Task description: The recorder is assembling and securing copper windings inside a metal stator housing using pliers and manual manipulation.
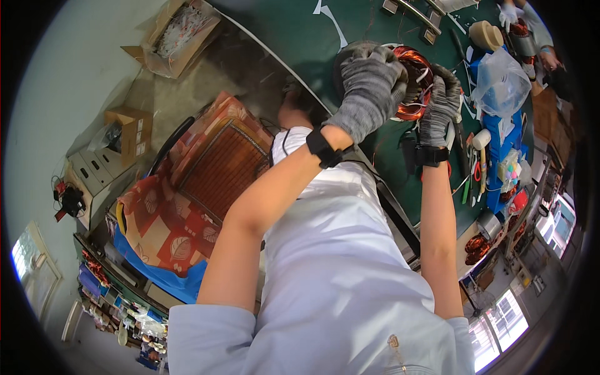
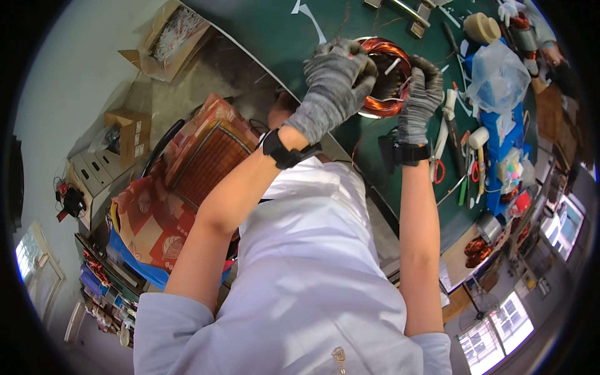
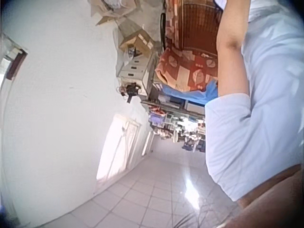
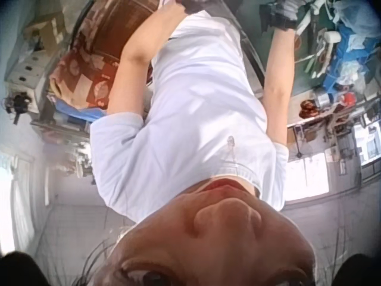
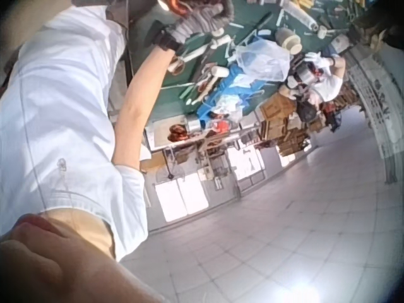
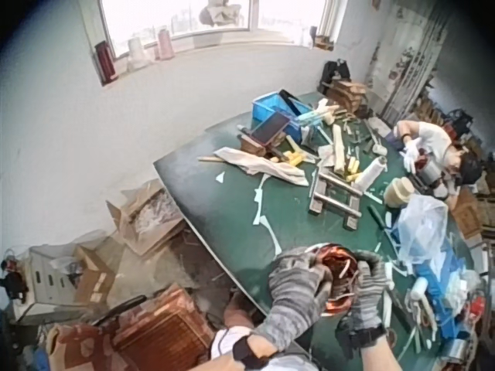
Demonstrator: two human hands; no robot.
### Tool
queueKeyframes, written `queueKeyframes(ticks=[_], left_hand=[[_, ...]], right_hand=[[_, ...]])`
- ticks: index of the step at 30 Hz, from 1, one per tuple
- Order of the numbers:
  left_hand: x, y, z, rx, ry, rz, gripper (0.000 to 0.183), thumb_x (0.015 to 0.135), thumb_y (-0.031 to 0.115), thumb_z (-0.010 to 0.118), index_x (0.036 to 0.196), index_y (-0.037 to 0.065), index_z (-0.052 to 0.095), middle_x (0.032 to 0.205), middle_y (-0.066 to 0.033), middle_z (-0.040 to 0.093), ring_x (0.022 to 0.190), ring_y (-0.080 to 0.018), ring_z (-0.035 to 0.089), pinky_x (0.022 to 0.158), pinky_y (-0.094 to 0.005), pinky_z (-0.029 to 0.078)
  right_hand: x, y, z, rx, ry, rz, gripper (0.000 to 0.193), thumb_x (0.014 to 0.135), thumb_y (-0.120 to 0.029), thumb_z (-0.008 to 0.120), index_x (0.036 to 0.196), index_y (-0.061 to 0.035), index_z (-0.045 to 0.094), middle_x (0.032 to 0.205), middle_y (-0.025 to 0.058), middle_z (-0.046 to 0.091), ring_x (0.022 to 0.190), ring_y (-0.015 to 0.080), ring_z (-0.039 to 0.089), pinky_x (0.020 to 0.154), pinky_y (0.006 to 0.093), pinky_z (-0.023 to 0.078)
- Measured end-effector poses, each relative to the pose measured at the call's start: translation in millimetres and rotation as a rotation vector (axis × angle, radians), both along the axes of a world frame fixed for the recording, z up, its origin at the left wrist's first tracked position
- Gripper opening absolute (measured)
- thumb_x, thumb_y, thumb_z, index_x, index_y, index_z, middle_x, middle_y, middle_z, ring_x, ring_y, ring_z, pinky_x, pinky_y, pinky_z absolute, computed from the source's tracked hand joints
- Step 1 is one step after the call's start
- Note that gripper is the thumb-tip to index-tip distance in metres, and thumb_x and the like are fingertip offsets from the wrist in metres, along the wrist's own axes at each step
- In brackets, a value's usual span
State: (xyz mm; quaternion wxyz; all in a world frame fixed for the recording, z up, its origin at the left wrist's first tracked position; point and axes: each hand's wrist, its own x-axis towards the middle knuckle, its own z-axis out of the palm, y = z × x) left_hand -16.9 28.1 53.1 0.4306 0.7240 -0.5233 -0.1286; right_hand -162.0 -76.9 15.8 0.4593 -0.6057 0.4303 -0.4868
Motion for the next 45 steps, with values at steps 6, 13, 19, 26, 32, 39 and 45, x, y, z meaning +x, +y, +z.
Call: queueKeyframes(ticks=[6,13,19,26,32,39,45], left_hand=[[-30,-4,11,0.072,-0.103,-0.220,0.018,0.068,0.025,0.065,0.082,0.015,0.063,0.092,-0.0041,0.057,0.091,-0.0253,0.053,0.089,-0.0444,0.035],[-35,12,-3,-0.144,-0.052,-0.240,0.019,0.072,0.028,0.061,0.085,0.013,0.062,0.084,-0.0047,0.056,0.084,-0.0233,0.055,0.095,-0.0447,0.032],[-20,-1,8,0.060,-0.114,-0.311,0.020,0.076,0.032,0.057,0.083,0.015,0.063,0.085,-0.0055,0.059,0.085,-0.0246,0.056,0.086,-0.0490,0.035],[-16,-14,3,0.164,-0.442,-0.454,0.020,0.076,0.035,0.058,0.080,0.016,0.062,0.068,-0.0037,0.060,0.071,-0.0269,0.058,0.075,-0.0453,0.041],[13,-52,1,0.091,-0.066,-0.210,0.023,0.081,0.035,0.055,0.091,0.017,0.065,0.078,-0.0082,0.065,0.072,-0.0293,0.060,0.068,-0.0391,0.047],[41,-88,6,0.272,0.166,-0.497,0.031,0.082,0.033,0.059,0.103,0.011,0.065,0.085,-0.0110,0.067,0.078,-0.0217,0.065,0.074,-0.0313,0.050],[68,-67,12,0.112,0.008,-0.682,0.030,0.079,0.021,0.065,0.103,0.004,0.063,0.108,-0.0088,0.058,0.097,-0.0196,0.057,0.083,-0.0288,0.046]], right_hand=[[1,1,5,0.052,-0.060,0.017,0.015,0.086,0.003,0.049,0.099,0.0004,0.056,0.098,0.0089,0.062,0.089,0.0151,0.058,0.082,0.0268,0.048],[-1,-1,2,0.027,0.003,0.018,0.015,0.086,0.002,0.048,0.100,0.0007,0.056,0.100,0.0098,0.062,0.091,0.0163,0.058,0.084,0.0282,0.047],[1,2,4,0.015,0.013,0.001,0.016,0.086,0.003,0.049,0.100,0.0008,0.056,0.100,0.0093,0.062,0.091,0.0159,0.058,0.084,0.0281,0.047],[2,7,8,-0.005,0.023,0.035,0.017,0.085,0.004,0.048,0.100,0.0003,0.056,0.099,0.0087,0.061,0.091,0.0152,0.058,0.085,0.0273,0.046],[-3,5,2,-0.041,0.039,0.021,0.017,0.086,0.004,0.047,0.100,-0.0005,0.056,0.099,0.0082,0.061,0.092,0.0146,0.057,0.087,0.0269,0.045],[-1,26,12,-0.165,0.254,-0.090,0.017,0.084,0.003,0.048,0.098,-0.0006,0.057,0.095,0.0077,0.060,0.088,0.0155,0.057,0.082,0.0285,0.046],[16,20,43,-0.363,0.877,-0.003,0.039,0.074,-0.039,0.064,0.097,-0.0083,0.063,0.086,0.0157,0.062,0.082,0.0321,0.059,0.077,0.0405,0.045]])
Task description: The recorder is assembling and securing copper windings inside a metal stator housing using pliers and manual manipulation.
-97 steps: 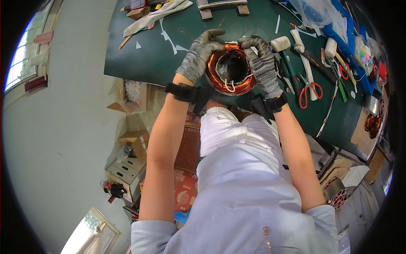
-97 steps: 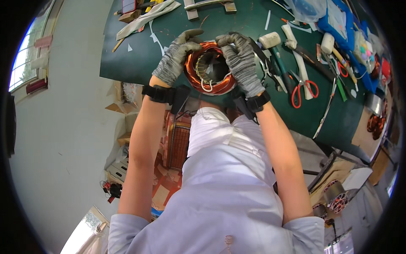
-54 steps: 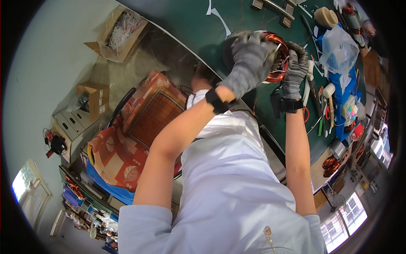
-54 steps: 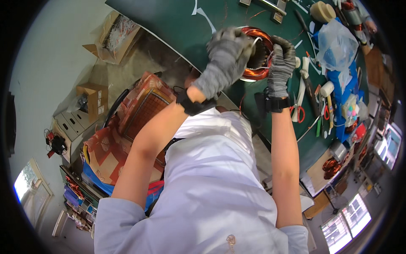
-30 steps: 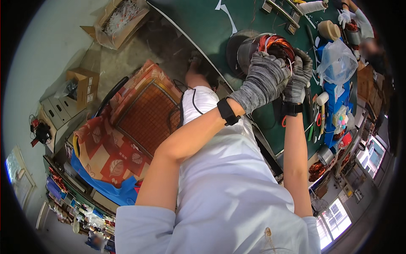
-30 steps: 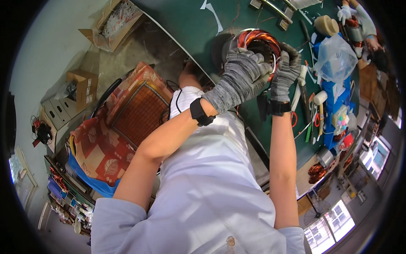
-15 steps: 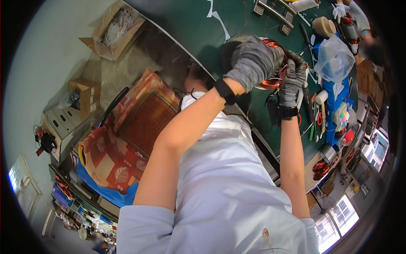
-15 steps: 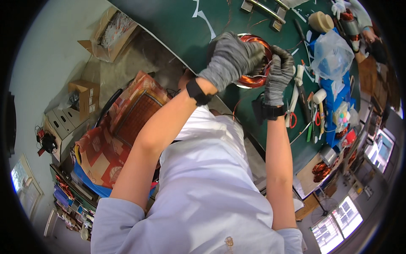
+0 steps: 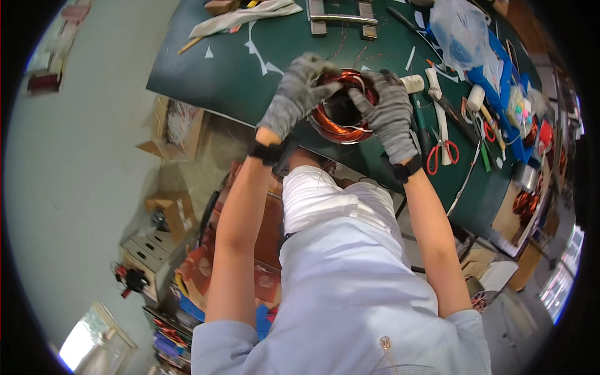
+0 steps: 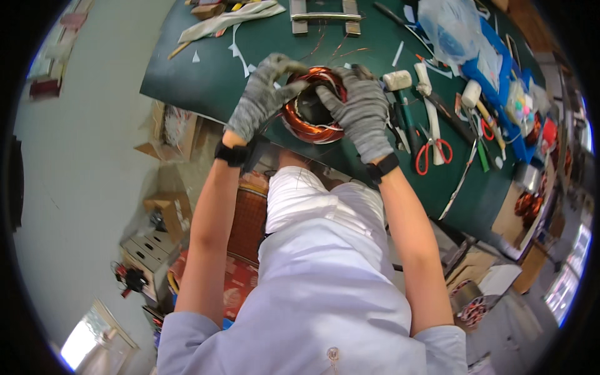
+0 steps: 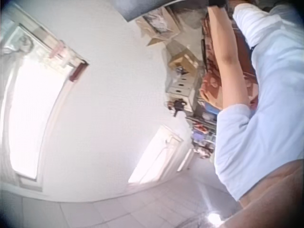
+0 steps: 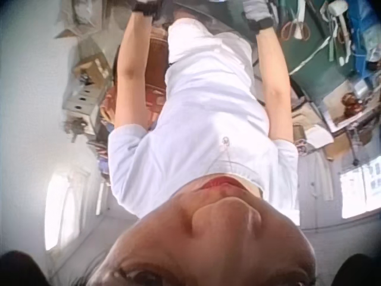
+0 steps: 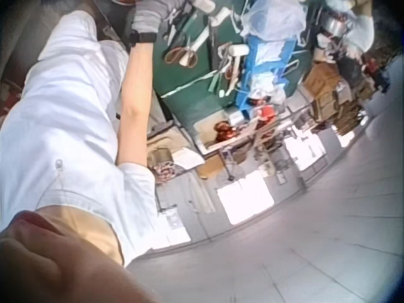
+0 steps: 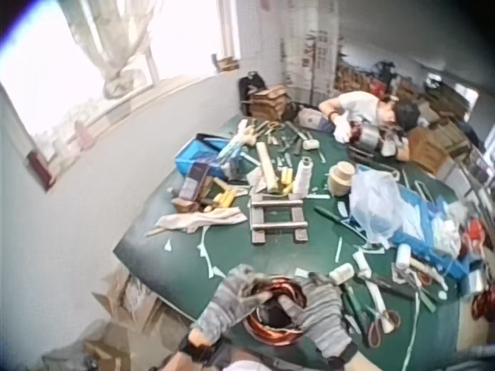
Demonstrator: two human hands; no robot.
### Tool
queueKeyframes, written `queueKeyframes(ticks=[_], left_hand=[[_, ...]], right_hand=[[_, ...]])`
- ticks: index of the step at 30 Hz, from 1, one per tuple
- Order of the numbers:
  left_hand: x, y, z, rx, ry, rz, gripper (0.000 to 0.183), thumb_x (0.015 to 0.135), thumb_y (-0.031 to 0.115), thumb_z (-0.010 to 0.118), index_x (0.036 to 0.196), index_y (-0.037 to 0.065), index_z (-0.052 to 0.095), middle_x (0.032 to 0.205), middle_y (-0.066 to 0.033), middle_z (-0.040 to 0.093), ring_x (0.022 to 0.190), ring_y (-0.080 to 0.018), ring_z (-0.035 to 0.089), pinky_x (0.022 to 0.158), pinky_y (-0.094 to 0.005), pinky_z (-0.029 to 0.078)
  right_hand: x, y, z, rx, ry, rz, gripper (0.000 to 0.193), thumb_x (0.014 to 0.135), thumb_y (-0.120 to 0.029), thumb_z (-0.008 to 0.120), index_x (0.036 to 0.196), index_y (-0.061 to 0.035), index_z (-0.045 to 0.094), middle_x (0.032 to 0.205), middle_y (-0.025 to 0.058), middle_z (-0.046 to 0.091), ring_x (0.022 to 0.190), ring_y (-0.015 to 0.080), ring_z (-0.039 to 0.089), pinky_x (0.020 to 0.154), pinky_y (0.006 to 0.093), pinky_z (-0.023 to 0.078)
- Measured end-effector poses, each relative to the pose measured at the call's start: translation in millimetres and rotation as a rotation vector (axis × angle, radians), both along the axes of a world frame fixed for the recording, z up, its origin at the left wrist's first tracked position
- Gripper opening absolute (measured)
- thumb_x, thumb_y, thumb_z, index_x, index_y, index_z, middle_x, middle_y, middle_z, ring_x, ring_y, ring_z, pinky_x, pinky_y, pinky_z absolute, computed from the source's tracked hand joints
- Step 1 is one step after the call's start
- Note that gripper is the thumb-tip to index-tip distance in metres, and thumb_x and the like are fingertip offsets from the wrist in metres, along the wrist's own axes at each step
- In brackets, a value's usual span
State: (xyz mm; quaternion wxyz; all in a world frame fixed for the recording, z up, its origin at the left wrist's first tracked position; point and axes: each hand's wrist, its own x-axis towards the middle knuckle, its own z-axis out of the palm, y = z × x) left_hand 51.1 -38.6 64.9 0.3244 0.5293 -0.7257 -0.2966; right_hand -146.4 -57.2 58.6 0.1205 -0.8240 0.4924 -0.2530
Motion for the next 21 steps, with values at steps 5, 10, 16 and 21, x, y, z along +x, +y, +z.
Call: queueKeyframes(ticks=[5,10,16,21], left_hand=[[-7,-5,-12,0.125,0.249,0.077,0.020,0.083,0.012,0.060,0.100,0.003,0.064,0.104,-0.0092,0.060,0.092,-0.0185,0.057,0.081,-0.0275,0.045],[-4,-26,-14,0.323,0.355,0.031,0.019,0.082,0.012,0.062,0.097,0.002,0.066,0.094,-0.0063,0.063,0.087,-0.0145,0.058,0.079,-0.0254,0.045],[-8,-3,-22,0.264,0.314,0.023,0.058,0.076,0.013,0.070,0.125,-0.001,0.044,0.115,-0.0095,0.054,0.108,-0.0151,0.050,0.096,-0.0277,0.039],[-10,11,-25,0.365,0.563,0.135,0.047,0.080,0.005,0.062,0.124,-0.001,0.046,0.114,-0.0087,0.055,0.105,-0.0148,0.052,0.094,-0.0280,0.040]], right_hand=[[-7,-10,-7,0.109,-0.096,-0.041,0.025,0.081,-0.030,0.057,0.092,-0.0089,0.065,0.078,0.0138,0.063,0.074,0.0322,0.059,0.070,0.0408,0.047],[-8,-10,-23,0.185,-0.346,-0.063,0.022,0.081,-0.026,0.059,0.089,-0.0060,0.065,0.079,0.0142,0.062,0.074,0.0307,0.059,0.068,0.0384,0.047],[-5,1,-17,0.341,-0.550,-0.182,0.022,0.082,-0.023,0.061,0.089,-0.0031,0.065,0.072,0.0116,0.059,0.068,0.0250,0.057,0.065,0.0337,0.046],[-4,1,-25,0.450,-0.722,-0.195,0.021,0.083,-0.020,0.061,0.088,-0.0009,0.066,0.071,0.0074,0.057,0.065,0.0168,0.055,0.062,0.0290,0.045]])
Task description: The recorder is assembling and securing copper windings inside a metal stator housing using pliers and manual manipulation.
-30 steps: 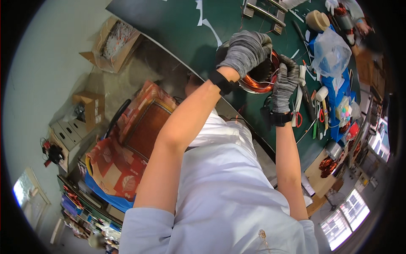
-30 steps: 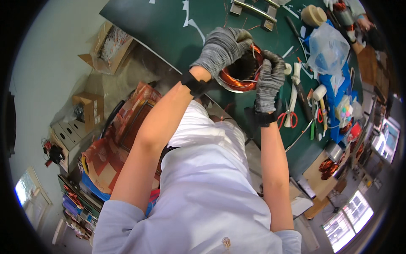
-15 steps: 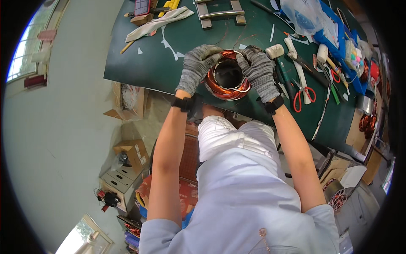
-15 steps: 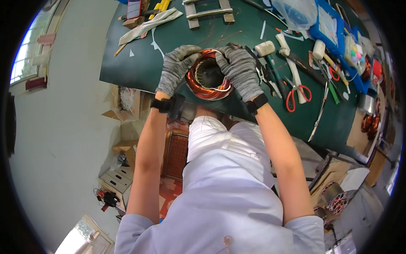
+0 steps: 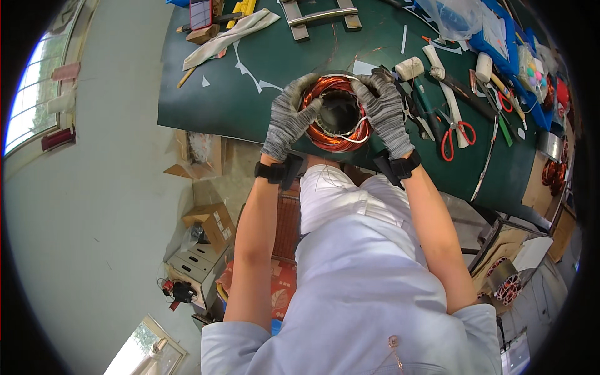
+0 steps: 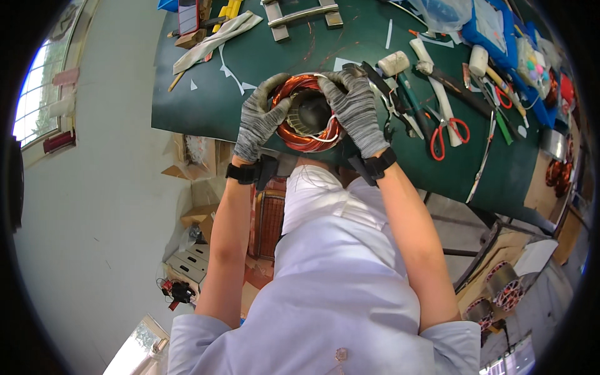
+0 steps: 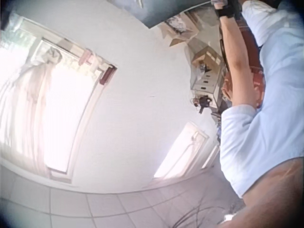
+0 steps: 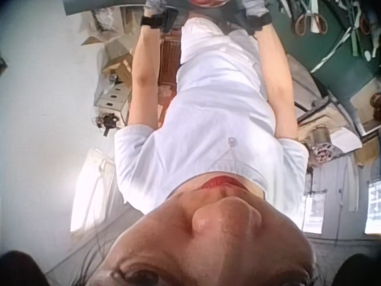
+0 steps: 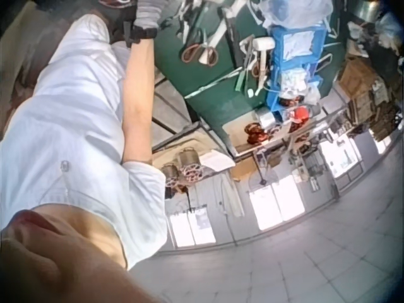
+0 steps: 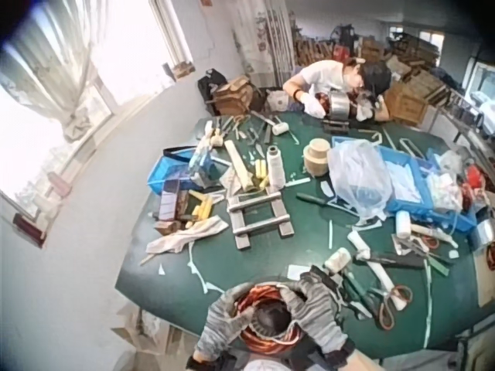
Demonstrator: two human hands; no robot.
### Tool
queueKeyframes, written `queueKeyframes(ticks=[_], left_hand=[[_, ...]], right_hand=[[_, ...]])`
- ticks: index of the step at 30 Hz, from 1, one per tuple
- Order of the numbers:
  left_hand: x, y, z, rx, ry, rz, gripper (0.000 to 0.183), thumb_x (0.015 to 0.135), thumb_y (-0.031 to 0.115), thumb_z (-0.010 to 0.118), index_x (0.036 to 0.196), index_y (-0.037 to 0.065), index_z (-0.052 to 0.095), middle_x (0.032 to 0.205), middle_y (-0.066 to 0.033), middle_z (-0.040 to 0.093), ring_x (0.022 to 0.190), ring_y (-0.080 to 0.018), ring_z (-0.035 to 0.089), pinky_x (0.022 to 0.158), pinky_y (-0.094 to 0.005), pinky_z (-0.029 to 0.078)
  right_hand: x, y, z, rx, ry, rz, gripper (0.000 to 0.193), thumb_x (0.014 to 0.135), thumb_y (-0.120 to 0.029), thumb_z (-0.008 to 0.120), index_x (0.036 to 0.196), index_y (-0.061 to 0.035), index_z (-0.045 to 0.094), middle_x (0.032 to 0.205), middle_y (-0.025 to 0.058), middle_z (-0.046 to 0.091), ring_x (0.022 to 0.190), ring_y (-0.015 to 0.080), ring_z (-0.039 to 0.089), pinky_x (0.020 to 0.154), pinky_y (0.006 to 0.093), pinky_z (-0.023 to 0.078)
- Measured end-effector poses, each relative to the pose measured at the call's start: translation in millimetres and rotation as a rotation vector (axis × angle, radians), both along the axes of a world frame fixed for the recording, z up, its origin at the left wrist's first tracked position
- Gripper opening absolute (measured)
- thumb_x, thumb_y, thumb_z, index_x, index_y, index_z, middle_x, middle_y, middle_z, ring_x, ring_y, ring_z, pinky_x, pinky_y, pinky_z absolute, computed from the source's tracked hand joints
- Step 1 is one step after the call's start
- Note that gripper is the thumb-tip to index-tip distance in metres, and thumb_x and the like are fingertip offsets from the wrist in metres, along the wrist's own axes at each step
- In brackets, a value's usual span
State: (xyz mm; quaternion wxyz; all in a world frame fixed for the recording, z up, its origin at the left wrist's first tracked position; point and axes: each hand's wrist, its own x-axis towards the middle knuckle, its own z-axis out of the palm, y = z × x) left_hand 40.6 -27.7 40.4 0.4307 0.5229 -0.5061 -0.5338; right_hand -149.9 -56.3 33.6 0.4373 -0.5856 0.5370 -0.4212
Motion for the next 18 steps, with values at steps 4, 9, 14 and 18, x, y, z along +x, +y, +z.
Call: queueKeyframes(ticks=[4,9,14,18], left_hand=[[-5,3,-6,-0.089,-0.142,0.078,0.036,0.083,0.001,0.057,0.119,0.000,0.053,0.114,-0.0086,0.057,0.102,-0.0149,0.054,0.091,-0.0274,0.043],[-11,2,-7,-0.315,-0.389,0.090,0.034,0.080,0.003,0.056,0.113,0.010,0.060,0.110,-0.0128,0.059,0.100,-0.0258,0.056,0.089,-0.0339,0.043],[-13,-3,-5,-0.384,-0.680,0.041,0.036,0.078,0.006,0.057,0.112,0.016,0.061,0.108,-0.0142,0.059,0.095,-0.0320,0.055,0.086,-0.0389,0.045],[-15,-2,-2,-0.384,-0.891,0.015,0.034,0.079,0.009,0.055,0.111,0.019,0.061,0.106,-0.0142,0.059,0.094,-0.0325,0.056,0.084,-0.0403,0.045]], right_hand=[[4,1,3,0.024,0.011,-0.038,0.018,0.083,-0.018,0.061,0.087,-0.0010,0.064,0.071,0.0064,0.057,0.065,0.0141,0.053,0.063,0.0285,0.045],[8,-1,-5,0.137,-0.090,-0.078,0.014,0.083,-0.016,0.059,0.083,-0.0017,0.059,0.071,0.0058,0.056,0.065,0.0127,0.052,0.064,0.0281,0.045],[17,-3,-6,0.007,-0.083,-0.160,0.008,0.083,-0.010,0.056,0.088,-0.0033,0.056,0.079,0.0044,0.056,0.067,0.0127,0.052,0.065,0.0272,0.044],[13,0,-4,0.008,-0.094,-0.128,0.011,0.084,-0.008,0.055,0.093,-0.0035,0.058,0.084,0.0036,0.056,0.068,0.0104,0.052,0.065,0.0262,0.046]])
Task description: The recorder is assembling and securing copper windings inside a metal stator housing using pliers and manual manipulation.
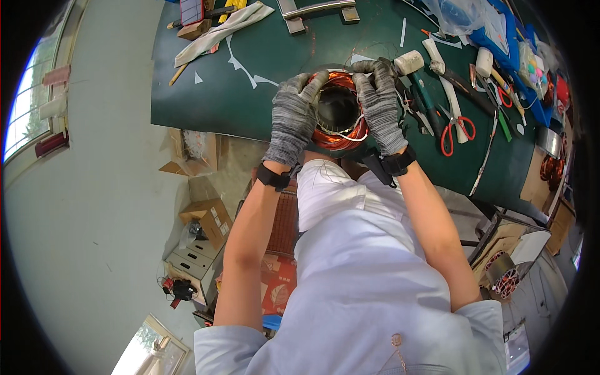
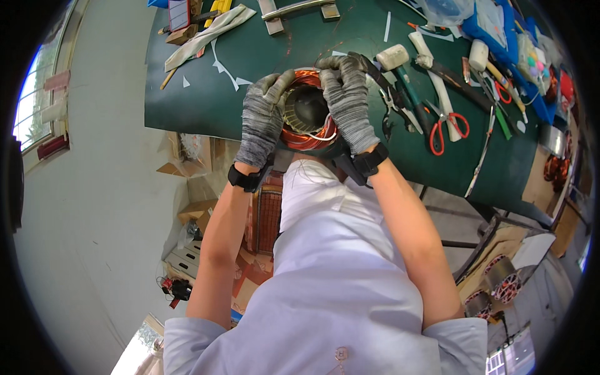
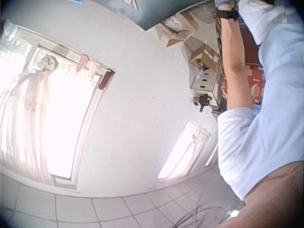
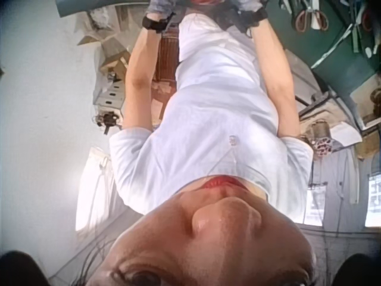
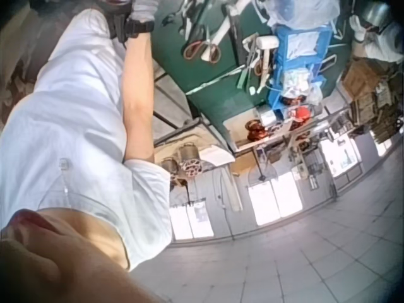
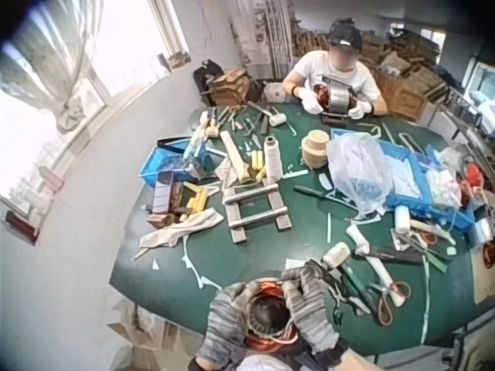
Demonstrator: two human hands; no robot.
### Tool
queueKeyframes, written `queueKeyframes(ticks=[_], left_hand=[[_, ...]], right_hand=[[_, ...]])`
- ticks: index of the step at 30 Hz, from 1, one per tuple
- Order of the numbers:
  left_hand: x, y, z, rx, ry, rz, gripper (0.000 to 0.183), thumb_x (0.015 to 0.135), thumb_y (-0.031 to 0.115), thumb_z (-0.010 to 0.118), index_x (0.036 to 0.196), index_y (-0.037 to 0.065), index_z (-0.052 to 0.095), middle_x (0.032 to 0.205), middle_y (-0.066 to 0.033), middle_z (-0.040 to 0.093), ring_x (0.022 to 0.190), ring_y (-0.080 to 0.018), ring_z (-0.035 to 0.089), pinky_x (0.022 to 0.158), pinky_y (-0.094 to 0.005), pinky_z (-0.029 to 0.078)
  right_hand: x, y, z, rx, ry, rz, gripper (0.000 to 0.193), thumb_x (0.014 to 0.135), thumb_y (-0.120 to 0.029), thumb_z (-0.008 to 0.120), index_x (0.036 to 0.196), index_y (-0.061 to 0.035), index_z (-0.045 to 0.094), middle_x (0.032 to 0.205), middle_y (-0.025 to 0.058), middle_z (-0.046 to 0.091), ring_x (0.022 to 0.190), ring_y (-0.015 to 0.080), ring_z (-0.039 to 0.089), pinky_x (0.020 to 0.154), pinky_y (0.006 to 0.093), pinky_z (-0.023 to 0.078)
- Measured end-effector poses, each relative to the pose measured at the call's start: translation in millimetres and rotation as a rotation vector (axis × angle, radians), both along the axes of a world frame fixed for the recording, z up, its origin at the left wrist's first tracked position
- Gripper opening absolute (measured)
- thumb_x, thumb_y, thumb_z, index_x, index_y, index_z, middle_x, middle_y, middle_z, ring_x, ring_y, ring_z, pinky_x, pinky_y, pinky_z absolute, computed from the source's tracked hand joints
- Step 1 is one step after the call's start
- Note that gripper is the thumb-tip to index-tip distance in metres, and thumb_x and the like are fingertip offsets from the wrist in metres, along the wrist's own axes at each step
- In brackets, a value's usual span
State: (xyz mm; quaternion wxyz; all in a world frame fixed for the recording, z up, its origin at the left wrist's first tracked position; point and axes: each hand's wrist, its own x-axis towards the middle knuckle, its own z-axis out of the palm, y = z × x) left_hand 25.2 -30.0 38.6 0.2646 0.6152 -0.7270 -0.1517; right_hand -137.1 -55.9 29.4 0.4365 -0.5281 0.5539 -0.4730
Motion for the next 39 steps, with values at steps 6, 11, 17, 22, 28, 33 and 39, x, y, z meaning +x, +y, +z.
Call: queueKeyframes(ticks=[6,11,17,22,28,33,39], left_hand=[[2,0,9,-0.015,-0.122,-0.033,0.036,0.079,0.010,0.053,0.111,0.025,0.061,0.106,-0.0123,0.059,0.093,-0.0313,0.056,0.083,-0.0403,0.046],[3,-7,4,-0.013,-0.183,-0.037,0.042,0.074,0.009,0.057,0.112,0.027,0.061,0.106,-0.0094,0.059,0.095,-0.0294,0.055,0.085,-0.0407,0.045],[4,-2,1,-0.095,0.009,0.141,0.040,0.074,0.010,0.058,0.113,0.015,0.058,0.113,-0.0160,0.053,0.104,-0.0324,0.049,0.090,-0.0419,0.040],[12,81,-50,0.336,0.812,0.614,0.048,0.095,0.039,0.035,0.125,0.002,0.027,0.105,-0.0074,0.042,0.086,-0.0140,0.044,0.075,-0.0271,0.042],[-25,151,-38,0.928,1.004,0.181,0.031,0.096,0.031,0.043,0.113,0.005,0.048,0.092,0.0004,0.050,0.080,-0.0053,0.046,0.067,-0.0192,0.041],[38,192,-48,0.518,0.265,0.090,0.033,0.095,0.026,0.045,0.119,0.004,0.048,0.090,-0.0033,0.053,0.074,-0.0134,0.051,0.067,-0.0259,0.045],[116,227,-14,0.381,0.115,0.007,0.034,0.084,0.002,0.049,0.119,0.003,0.047,0.112,-0.0143,0.055,0.091,-0.0197,0.055,0.073,-0.0296,0.048]], right_hand=[[0,-1,17,0.019,0.091,0.026,0.015,0.084,-0.011,0.057,0.093,-0.0007,0.063,0.078,0.0067,0.060,0.066,0.0138,0.056,0.064,0.0266,0.048],[-10,-10,6,-0.327,0.546,0.067,0.022,0.082,-0.023,0.062,0.085,-0.0017,0.066,0.077,0.0143,0.063,0.065,0.0275,0.058,0.063,0.0369,0.046],[-44,-18,-24,-0.012,0.204,0.309,0.022,0.089,-0.020,0.050,0.094,-0.0035,0.063,0.089,0.0170,0.063,0.081,0.0318,0.058,0.073,0.0374,0.046],[-81,70,-39,0.048,0.118,0.013,0.023,0.087,-0.027,0.057,0.088,-0.0037,0.055,0.080,0.0158,0.059,0.075,0.0328,0.057,0.069,0.0389,0.046],[-24,112,-54,0.379,-0.113,0.472,0.042,0.087,-0.040,0.054,0.099,0.0003,0.057,0.097,0.0195,0.060,0.092,0.0317,0.057,0.080,0.0356,0.045],[-102,119,-28,0.339,-0.021,0.512,0.041,0.097,-0.037,0.035,0.093,-0.0019,0.057,0.085,0.0071,0.063,0.073,0.0135,0.057,0.073,0.0278,0.046],[-253,161,-26,0.455,-0.075,0.298,0.034,0.094,-0.029,0.042,0.078,-0.0042,0.058,0.076,0.0042,0.058,0.077,0.0170,0.056,0.071,0.0310,0.046]])
